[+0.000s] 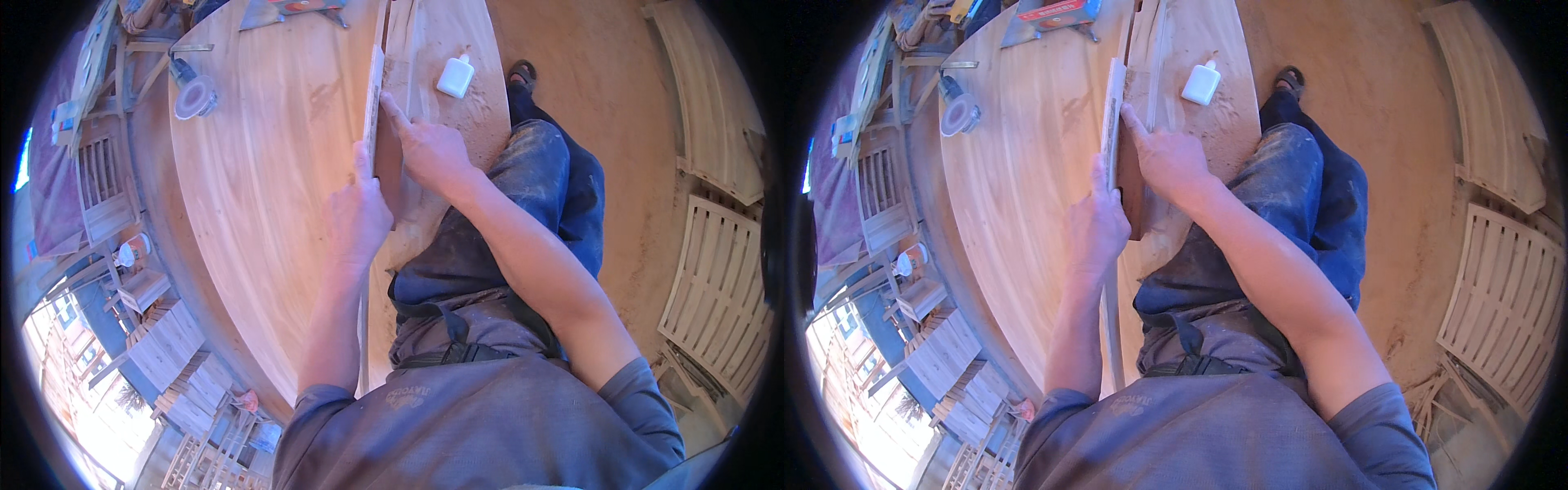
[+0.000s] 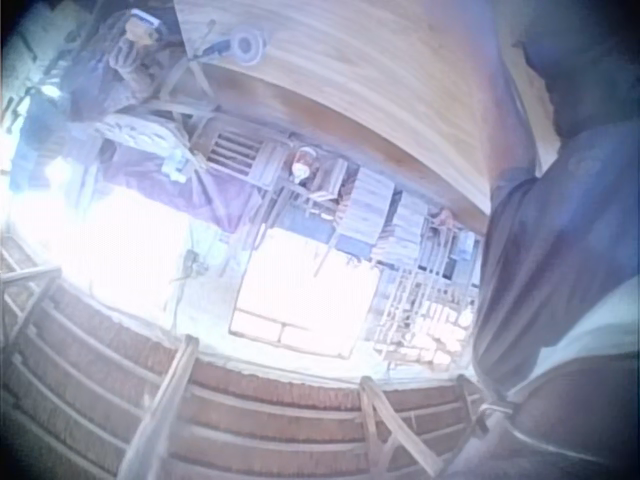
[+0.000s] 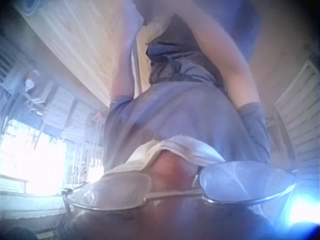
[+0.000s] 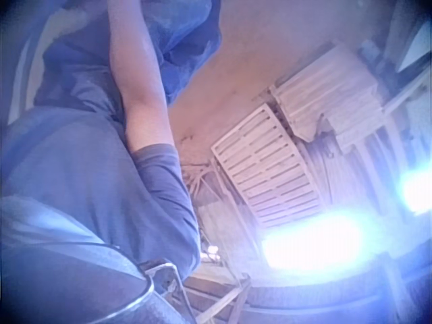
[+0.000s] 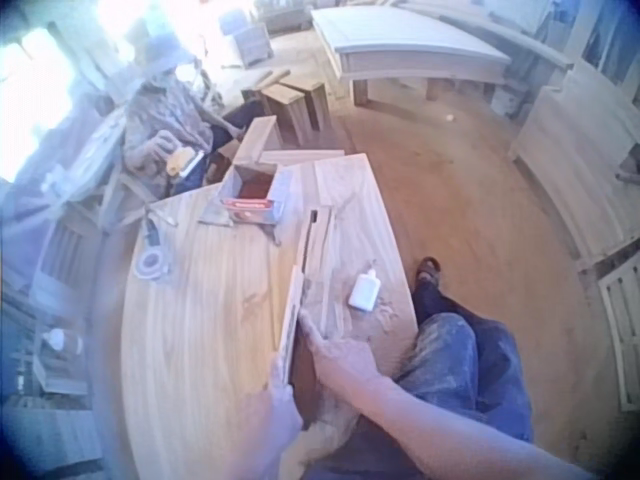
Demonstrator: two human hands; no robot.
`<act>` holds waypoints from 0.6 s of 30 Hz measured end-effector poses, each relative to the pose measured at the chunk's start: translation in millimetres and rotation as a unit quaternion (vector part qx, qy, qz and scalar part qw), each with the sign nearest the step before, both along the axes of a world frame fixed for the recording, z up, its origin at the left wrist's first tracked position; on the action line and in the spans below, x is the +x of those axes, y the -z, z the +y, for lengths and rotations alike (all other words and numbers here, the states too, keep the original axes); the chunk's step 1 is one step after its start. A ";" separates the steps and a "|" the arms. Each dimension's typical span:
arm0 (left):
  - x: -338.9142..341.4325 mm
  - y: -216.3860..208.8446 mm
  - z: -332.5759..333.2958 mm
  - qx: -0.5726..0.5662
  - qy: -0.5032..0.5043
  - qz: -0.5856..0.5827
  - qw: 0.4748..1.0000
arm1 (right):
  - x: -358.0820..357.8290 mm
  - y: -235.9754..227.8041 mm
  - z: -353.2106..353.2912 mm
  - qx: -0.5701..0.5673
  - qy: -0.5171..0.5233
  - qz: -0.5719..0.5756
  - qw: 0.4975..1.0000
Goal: The person uses a power sander to smooth wood pieces, applies glue to a groove in one wood piece, and then fits a smaller wood strip into it.
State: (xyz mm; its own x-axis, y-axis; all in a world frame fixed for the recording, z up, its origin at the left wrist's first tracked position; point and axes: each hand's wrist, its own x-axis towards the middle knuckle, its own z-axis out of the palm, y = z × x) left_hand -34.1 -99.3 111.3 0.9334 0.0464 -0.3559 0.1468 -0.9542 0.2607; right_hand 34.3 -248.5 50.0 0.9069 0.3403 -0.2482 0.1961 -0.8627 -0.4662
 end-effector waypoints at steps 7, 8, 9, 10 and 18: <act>-2.6 2.5 3.1 -0.002 0.008 0.001 1.000 | -18.2 -9.9 -0.2 -0.012 -0.015 0.010 1.000; -3.8 5.0 3.9 -0.010 0.003 -0.011 1.000 | -14.1 -7.6 -0.7 0.002 -0.017 -0.005 1.000; -3.5 6.1 4.6 -0.018 -0.001 -0.025 1.000 | -6.7 -5.3 -0.6 0.002 -0.014 -0.008 1.000; -3.3 5.9 4.1 -0.014 0.004 -0.022 1.000 | 2.1 -3.5 -0.8 0.002 -0.011 -0.011 1.000; -4.9 11.0 7.3 -0.016 0.014 -0.030 0.999 | -14.7 -15.0 -6.3 -0.012 -0.051 0.026 0.998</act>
State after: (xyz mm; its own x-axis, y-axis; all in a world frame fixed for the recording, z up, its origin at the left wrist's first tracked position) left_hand -39.1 -92.0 100.4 0.9538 0.0094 -0.3004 0.1032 -0.9490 0.2979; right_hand 19.5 -254.9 65.0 0.8533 0.4242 -0.3032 0.2599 -0.8502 -0.4579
